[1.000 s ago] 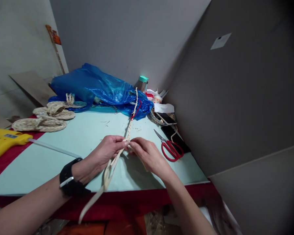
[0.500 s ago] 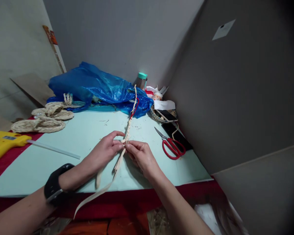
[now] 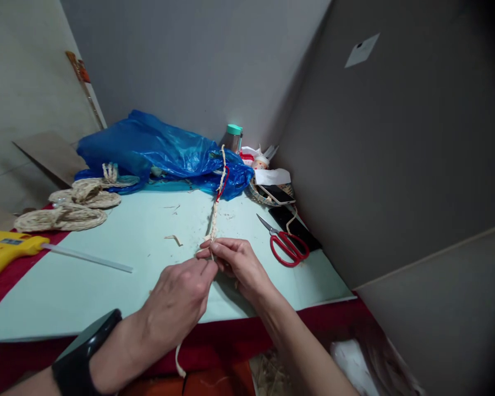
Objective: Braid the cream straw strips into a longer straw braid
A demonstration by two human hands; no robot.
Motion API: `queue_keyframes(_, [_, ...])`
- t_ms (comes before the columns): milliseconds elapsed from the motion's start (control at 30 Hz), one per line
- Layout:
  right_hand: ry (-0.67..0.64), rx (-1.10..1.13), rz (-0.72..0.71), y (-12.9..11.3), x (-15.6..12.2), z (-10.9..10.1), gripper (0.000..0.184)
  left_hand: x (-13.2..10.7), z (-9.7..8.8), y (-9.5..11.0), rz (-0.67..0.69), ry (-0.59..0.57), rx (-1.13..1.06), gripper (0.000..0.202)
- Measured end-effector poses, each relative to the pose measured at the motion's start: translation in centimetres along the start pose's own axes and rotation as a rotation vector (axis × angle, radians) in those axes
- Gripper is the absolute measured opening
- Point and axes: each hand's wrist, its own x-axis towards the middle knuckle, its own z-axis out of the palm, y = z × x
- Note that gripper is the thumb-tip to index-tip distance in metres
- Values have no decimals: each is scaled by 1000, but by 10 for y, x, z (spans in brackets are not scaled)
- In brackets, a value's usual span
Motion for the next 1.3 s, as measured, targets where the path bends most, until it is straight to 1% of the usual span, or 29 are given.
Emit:
queue_keyframes(67, [6,16,-13,0,0,-2,25,6,-7,-6,-45,24,-84,27])
queue_keyframes(167, [-3,29,-12,0,-1,-3,21,21,-18,-24,-255,157,-293,22])
queue_keyframes(200, [-14,26,-11,0,-1,-3,20,26,-19,-31,-332,160,-408,18])
queue_keyframes(233, [-24,22,-12,0,-2,-3,19,31,-18,-37,-378,103,-601,17])
queue_keyframes(300, [-38,-2,-25,0,-3,-5,20,39,-11,-44,-374,-79,-993,18])
queue_keyframes(333, [-43,-25,-35,0,-4,-6,21,42,-6,-45,-361,-165,-1145,17])
queue_keyframes(367, [-47,-53,-48,0,-4,-8,21,44,-1,-45,-349,-225,-1250,16])
queue_keyframes(433, [-47,-122,-83,0,-5,-12,21,47,8,-41,-361,-282,-1368,16])
queue_keyframes(567, [-51,-289,-125,-2,-6,-19,21,47,17,-35,-458,-293,-1470,15])
queue_keyframes(633, [-44,-394,-129,-4,-8,-19,19,46,18,-34,-512,-301,-1522,13])
queue_keyframes(733, [-18,-505,-123,-5,-13,-17,9,44,17,-34,-598,-298,-1629,12])
queue_keyframes(833, [-1,-561,-144,-4,-17,-15,12,43,15,-33,-668,-268,-1685,18])
queue_keyframes(933, [7,-635,-175,-5,-21,-13,12,44,12,-31,-699,-236,-1660,20])
queue_keyframes(1100, [47,-779,-169,-13,-28,-8,12,44,8,-29,-681,-195,-1511,20])
queue_keyframes(1200, [99,-867,-149,-13,-30,-6,14,43,9,-27,-681,-159,-1429,20])
queue_keyframes(1300, [125,-928,-147,-10,-31,-5,15,42,12,-26,-682,-147,-1409,25])
